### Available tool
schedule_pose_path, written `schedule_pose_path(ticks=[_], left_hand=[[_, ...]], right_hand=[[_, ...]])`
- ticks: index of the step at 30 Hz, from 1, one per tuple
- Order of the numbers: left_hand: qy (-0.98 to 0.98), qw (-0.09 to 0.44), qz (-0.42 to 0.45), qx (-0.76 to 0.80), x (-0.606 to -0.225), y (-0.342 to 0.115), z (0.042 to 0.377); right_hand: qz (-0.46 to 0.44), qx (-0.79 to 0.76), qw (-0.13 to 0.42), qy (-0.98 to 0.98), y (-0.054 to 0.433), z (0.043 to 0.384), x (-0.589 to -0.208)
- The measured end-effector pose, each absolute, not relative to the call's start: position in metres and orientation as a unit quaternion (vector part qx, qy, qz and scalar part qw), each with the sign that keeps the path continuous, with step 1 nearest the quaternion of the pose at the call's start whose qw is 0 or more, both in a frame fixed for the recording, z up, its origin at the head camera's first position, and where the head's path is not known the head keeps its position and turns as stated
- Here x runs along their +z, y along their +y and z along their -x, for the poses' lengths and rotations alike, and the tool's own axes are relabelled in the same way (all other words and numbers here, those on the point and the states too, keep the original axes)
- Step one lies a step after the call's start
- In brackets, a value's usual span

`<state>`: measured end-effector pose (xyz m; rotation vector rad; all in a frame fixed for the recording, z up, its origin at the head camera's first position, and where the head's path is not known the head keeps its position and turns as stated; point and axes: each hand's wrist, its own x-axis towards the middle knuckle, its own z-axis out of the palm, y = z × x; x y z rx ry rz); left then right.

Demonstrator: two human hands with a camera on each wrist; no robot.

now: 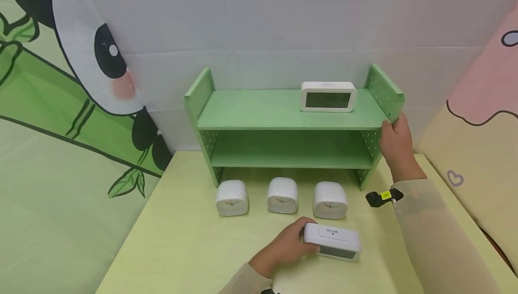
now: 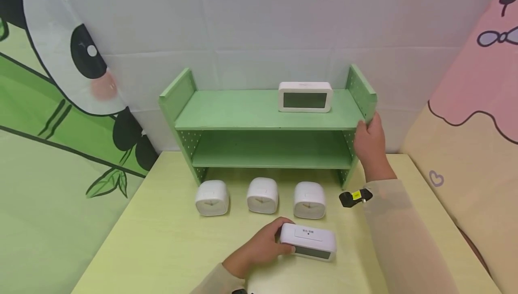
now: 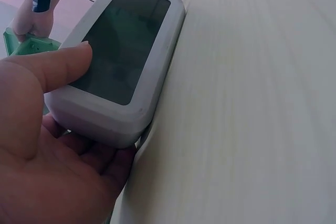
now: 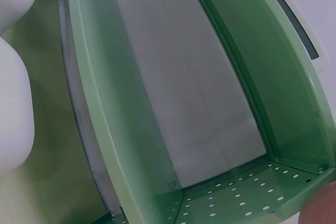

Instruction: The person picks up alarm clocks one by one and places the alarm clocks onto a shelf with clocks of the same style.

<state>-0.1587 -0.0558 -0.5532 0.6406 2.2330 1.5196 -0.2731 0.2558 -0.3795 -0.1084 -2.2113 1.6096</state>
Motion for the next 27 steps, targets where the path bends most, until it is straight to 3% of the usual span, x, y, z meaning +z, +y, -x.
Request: schedule_pose_path(ticks=[27], left_hand=[[0.768, 0.198, -0.247, 0.557, -0.54, -0.072, 0.157]], right_hand=[[0.041, 0.578, 0.199, -0.79, 0.255, 0.273, -0.38]])
